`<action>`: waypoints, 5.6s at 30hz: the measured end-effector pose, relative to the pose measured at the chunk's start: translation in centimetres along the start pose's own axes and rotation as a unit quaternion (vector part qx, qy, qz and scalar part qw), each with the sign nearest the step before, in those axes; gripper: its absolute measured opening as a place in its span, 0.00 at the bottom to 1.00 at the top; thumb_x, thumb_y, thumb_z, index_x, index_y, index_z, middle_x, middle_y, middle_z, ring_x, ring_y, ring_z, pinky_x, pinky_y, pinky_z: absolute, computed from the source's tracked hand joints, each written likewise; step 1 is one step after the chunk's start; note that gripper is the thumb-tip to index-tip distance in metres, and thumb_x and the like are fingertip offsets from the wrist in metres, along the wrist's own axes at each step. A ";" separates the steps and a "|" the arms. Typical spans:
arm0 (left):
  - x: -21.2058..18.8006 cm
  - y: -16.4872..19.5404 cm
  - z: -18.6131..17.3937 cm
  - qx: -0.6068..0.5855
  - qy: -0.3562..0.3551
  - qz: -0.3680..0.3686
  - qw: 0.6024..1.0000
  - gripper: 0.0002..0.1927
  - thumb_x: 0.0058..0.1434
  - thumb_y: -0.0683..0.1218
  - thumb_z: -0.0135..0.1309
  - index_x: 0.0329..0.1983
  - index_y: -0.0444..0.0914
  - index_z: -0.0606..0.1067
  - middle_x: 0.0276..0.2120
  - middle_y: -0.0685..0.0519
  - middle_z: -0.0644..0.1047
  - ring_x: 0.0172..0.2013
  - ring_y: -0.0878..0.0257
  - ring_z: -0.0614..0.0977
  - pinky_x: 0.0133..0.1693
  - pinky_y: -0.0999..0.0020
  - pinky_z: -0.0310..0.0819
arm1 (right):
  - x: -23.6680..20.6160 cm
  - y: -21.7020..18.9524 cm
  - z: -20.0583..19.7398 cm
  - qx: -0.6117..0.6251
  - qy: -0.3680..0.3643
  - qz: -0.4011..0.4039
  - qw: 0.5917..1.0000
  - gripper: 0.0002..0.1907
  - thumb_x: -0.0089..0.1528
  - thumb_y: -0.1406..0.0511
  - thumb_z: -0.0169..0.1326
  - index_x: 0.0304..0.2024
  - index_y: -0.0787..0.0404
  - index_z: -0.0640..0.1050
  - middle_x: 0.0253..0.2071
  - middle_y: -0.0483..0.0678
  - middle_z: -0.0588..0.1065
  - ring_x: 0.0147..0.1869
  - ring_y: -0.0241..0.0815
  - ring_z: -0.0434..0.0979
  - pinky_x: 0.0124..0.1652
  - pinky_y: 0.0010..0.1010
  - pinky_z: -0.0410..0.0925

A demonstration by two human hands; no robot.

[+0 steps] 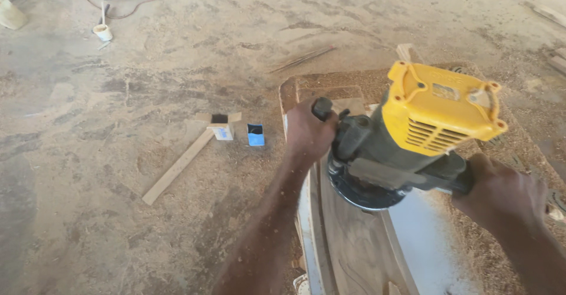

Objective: The person uses a yellow electric router to carve a decorative pattern into a light-colored wooden board. They guide the tool along the wood's surface, creating grooves and removing material while sawdust accumulates around the work area.

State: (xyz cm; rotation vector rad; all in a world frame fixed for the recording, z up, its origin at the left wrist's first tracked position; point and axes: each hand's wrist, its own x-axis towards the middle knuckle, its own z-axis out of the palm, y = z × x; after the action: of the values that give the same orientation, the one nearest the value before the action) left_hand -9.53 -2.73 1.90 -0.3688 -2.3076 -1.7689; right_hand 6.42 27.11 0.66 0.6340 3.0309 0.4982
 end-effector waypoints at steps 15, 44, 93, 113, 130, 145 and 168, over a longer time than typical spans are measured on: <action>2.8 -3.9 0.8 0.071 0.050 0.117 0.989 0.13 0.49 0.41 0.59 0.35 0.28 0.77 0.31 0.35 0.79 0.35 0.39 0.81 0.37 0.51 0.74 | 0.9 -1.3 -2.3 0.047 0.004 -0.042 0.998 0.15 0.56 0.55 0.61 0.42 0.52 0.76 0.30 0.43 0.79 0.30 0.40 0.81 0.34 0.38 0.74; 6.3 -2.4 1.0 0.021 0.055 0.037 0.998 0.11 0.51 0.46 0.57 0.26 0.31 0.76 0.24 0.38 0.78 0.30 0.41 0.82 0.35 0.53 0.74 | 6.6 -2.8 -1.3 0.029 0.008 0.000 1.000 0.18 0.60 0.50 0.56 0.45 0.52 0.77 0.33 0.48 0.82 0.38 0.47 0.84 0.48 0.47 0.74; -0.1 -0.4 -0.4 0.051 0.046 -0.030 0.997 0.13 0.54 0.45 0.58 0.37 0.31 0.78 0.31 0.38 0.82 0.37 0.43 0.85 0.39 0.55 0.77 | 1.4 -0.9 -0.6 0.057 0.044 -0.038 0.997 0.19 0.57 0.50 0.59 0.43 0.54 0.77 0.26 0.48 0.78 0.28 0.44 0.81 0.41 0.45 0.75; -1.1 0.5 -0.9 0.072 0.041 -0.034 0.996 0.12 0.54 0.45 0.59 0.37 0.32 0.79 0.31 0.38 0.81 0.37 0.42 0.84 0.39 0.54 0.76 | 0.6 -0.3 -0.2 0.032 0.041 -0.035 0.998 0.17 0.60 0.50 0.58 0.43 0.52 0.76 0.28 0.45 0.80 0.29 0.41 0.82 0.41 0.44 0.74; 2.3 -1.4 0.3 0.068 0.057 0.025 0.996 0.11 0.53 0.45 0.59 0.33 0.31 0.78 0.29 0.38 0.81 0.35 0.41 0.84 0.37 0.53 0.76 | 4.1 -1.4 0.0 0.050 0.057 -0.033 0.997 0.15 0.59 0.51 0.56 0.38 0.54 0.77 0.28 0.47 0.78 0.31 0.44 0.80 0.41 0.46 0.73; 0.3 -0.5 -0.2 0.045 0.035 -0.031 0.998 0.12 0.54 0.46 0.58 0.36 0.31 0.78 0.30 0.39 0.81 0.35 0.43 0.85 0.38 0.55 0.77 | 1.5 -1.0 -1.0 0.038 0.028 -0.014 0.999 0.17 0.56 0.50 0.58 0.39 0.53 0.77 0.28 0.47 0.80 0.33 0.46 0.82 0.44 0.46 0.74; -1.4 0.5 -1.4 0.042 0.018 -0.040 0.998 0.11 0.54 0.45 0.57 0.35 0.32 0.77 0.30 0.40 0.81 0.35 0.45 0.86 0.37 0.55 0.77 | -0.6 -0.6 -1.0 0.040 0.012 -0.011 0.999 0.19 0.56 0.49 0.59 0.40 0.53 0.77 0.29 0.45 0.78 0.31 0.44 0.80 0.41 0.44 0.74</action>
State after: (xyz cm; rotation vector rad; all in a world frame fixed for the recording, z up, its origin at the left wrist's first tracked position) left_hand -7.98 -4.03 2.26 -0.2321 -2.3943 -1.6919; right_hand 6.67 26.10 1.41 0.6015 3.0892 0.3895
